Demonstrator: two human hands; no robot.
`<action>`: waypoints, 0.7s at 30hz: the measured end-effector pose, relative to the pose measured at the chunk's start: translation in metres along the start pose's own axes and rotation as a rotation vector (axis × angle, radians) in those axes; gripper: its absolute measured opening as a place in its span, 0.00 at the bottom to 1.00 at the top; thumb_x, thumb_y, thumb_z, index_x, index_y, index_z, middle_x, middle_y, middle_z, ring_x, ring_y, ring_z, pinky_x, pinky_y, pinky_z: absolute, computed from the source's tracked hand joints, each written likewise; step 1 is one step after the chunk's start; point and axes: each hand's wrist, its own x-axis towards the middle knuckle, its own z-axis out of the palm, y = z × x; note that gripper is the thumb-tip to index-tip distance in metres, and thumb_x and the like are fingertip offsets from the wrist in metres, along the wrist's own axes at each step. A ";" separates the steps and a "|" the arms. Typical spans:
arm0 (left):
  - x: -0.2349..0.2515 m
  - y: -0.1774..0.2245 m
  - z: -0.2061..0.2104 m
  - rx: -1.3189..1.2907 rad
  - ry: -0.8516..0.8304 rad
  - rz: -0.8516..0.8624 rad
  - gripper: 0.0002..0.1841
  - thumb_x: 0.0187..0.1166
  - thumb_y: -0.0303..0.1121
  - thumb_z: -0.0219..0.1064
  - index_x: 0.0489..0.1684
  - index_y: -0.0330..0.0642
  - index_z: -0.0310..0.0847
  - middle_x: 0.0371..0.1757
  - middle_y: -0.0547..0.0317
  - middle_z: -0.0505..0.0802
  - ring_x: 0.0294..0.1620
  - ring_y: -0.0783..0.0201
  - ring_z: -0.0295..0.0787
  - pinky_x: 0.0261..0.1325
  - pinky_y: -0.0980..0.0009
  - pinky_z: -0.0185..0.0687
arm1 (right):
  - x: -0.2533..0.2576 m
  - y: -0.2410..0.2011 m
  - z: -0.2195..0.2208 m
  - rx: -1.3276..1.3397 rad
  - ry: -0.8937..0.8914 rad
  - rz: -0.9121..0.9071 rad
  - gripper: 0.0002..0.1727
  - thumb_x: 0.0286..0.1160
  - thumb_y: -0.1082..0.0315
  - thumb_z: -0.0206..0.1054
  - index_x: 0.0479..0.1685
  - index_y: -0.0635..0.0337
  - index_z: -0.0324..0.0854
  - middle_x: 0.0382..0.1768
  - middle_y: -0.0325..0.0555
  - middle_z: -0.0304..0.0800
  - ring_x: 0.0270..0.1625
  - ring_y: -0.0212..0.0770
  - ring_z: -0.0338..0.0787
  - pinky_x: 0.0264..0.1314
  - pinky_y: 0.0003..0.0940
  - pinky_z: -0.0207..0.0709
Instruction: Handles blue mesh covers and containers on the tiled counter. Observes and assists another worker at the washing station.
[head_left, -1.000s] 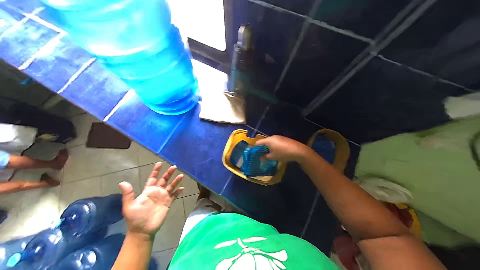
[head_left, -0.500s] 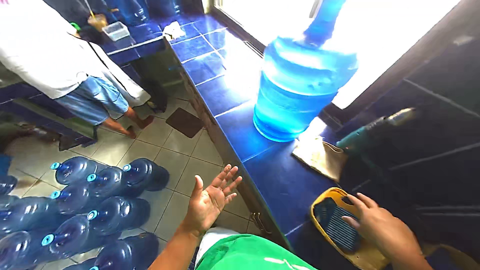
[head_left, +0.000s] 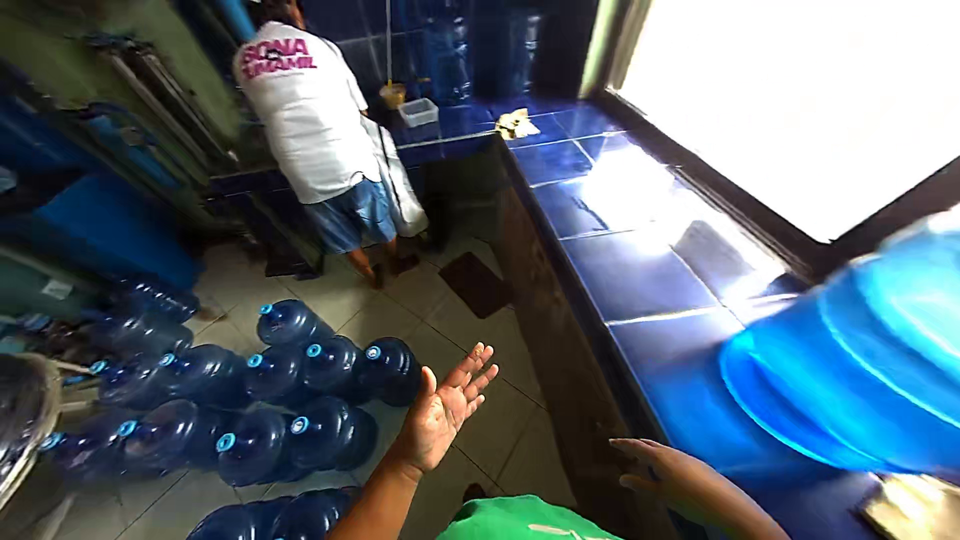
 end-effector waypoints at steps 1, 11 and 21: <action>0.002 0.007 -0.015 0.009 0.022 0.010 0.59 0.68 0.84 0.37 0.93 0.45 0.56 0.94 0.55 0.61 0.94 0.51 0.54 0.87 0.45 0.59 | 0.020 -0.010 -0.006 -0.003 -0.025 -0.019 0.36 0.79 0.48 0.71 0.86 0.48 0.71 0.80 0.56 0.77 0.78 0.60 0.80 0.80 0.64 0.69; 0.097 0.043 -0.122 -0.028 0.153 0.072 0.60 0.67 0.84 0.41 0.94 0.45 0.53 0.95 0.53 0.59 0.94 0.49 0.52 0.89 0.45 0.56 | 0.180 -0.051 -0.103 -0.036 -0.148 -0.120 0.34 0.82 0.51 0.69 0.85 0.53 0.71 0.78 0.57 0.79 0.75 0.57 0.83 0.80 0.58 0.71; 0.299 0.097 -0.213 -0.106 0.262 0.213 0.61 0.65 0.85 0.42 0.95 0.48 0.50 0.93 0.50 0.63 0.93 0.45 0.56 0.88 0.44 0.58 | 0.395 -0.078 -0.309 -0.224 -0.188 -0.242 0.33 0.82 0.48 0.68 0.84 0.51 0.72 0.77 0.56 0.80 0.79 0.57 0.80 0.82 0.61 0.68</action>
